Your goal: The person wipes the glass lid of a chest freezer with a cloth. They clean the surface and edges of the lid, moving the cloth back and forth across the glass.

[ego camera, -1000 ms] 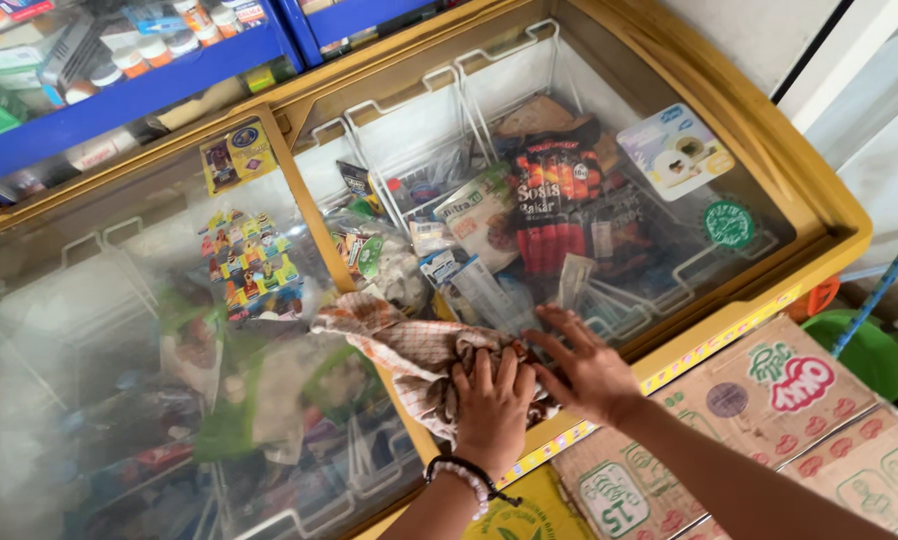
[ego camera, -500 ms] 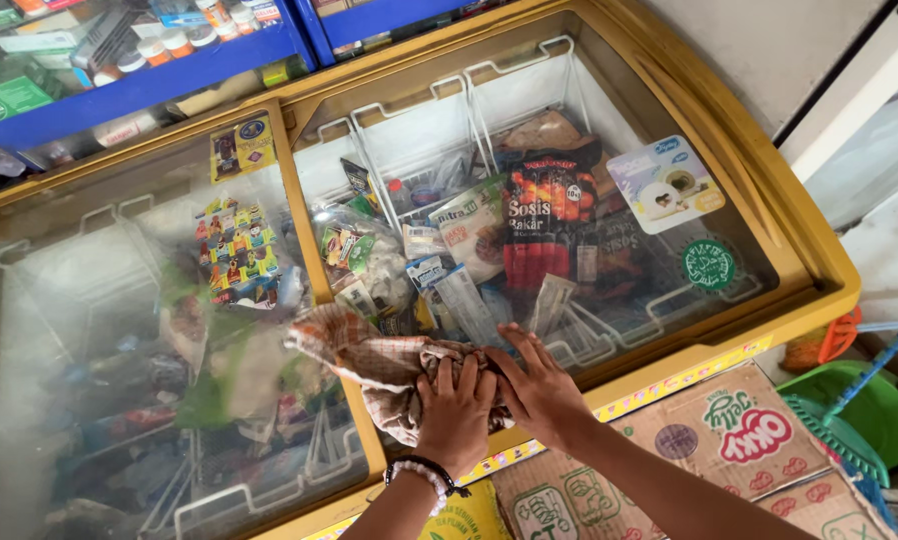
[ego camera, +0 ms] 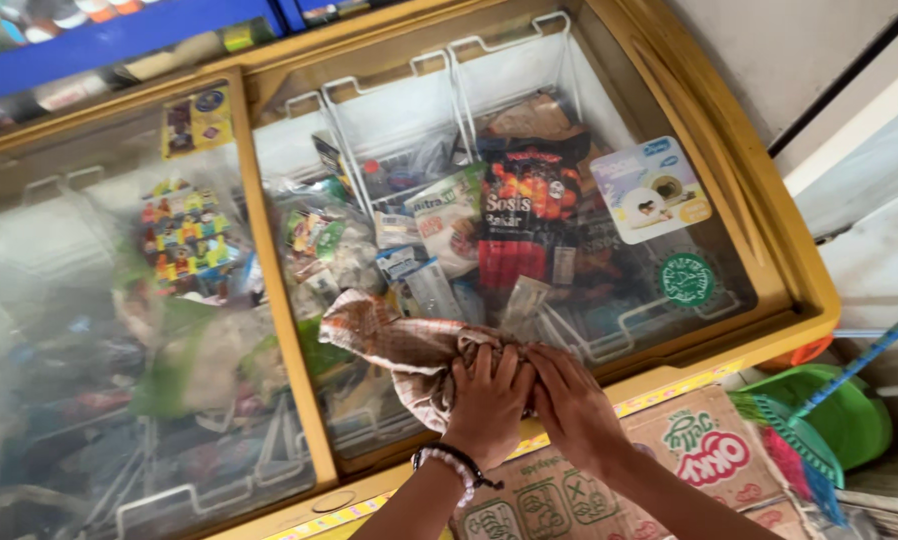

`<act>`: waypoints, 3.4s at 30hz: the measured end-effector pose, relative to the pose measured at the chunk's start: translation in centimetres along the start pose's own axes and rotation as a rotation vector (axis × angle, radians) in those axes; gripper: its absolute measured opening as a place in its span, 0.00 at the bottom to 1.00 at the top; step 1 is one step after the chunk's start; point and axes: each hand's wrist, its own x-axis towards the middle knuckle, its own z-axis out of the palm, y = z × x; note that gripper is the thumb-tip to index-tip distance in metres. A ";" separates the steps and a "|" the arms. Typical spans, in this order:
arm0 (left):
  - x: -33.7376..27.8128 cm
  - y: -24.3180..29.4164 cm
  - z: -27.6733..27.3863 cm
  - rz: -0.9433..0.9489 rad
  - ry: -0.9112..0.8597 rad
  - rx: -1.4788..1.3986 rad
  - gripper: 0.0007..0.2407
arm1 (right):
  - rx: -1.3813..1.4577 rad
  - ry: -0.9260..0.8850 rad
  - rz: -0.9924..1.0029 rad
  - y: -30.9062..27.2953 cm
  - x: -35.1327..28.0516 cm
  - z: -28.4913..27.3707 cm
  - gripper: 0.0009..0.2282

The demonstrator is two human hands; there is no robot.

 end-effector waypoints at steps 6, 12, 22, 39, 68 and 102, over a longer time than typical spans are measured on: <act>4.3 3.5 1.2 0.052 0.082 -0.059 0.23 | -0.009 0.018 0.083 2.8 -1.4 -3.4 0.25; 8.6 6.4 2.3 0.123 0.124 -0.165 0.29 | -0.149 0.096 0.167 4.4 -2.2 -5.7 0.38; 17.9 10.8 4.0 0.317 0.007 -0.286 0.37 | -0.083 0.235 0.310 9.9 -3.3 -9.9 0.39; 28.2 12.0 2.2 0.326 0.015 -0.404 0.35 | -0.482 0.132 0.209 17.9 0.3 -14.3 0.24; 38.6 -3.0 0.3 -0.090 0.110 -0.245 0.33 | -0.252 0.117 -0.004 26.4 26.7 -16.8 0.17; 30.5 0.4 -1.3 0.046 -0.016 -0.270 0.28 | -0.405 -0.184 0.101 19.9 12.9 -14.6 0.28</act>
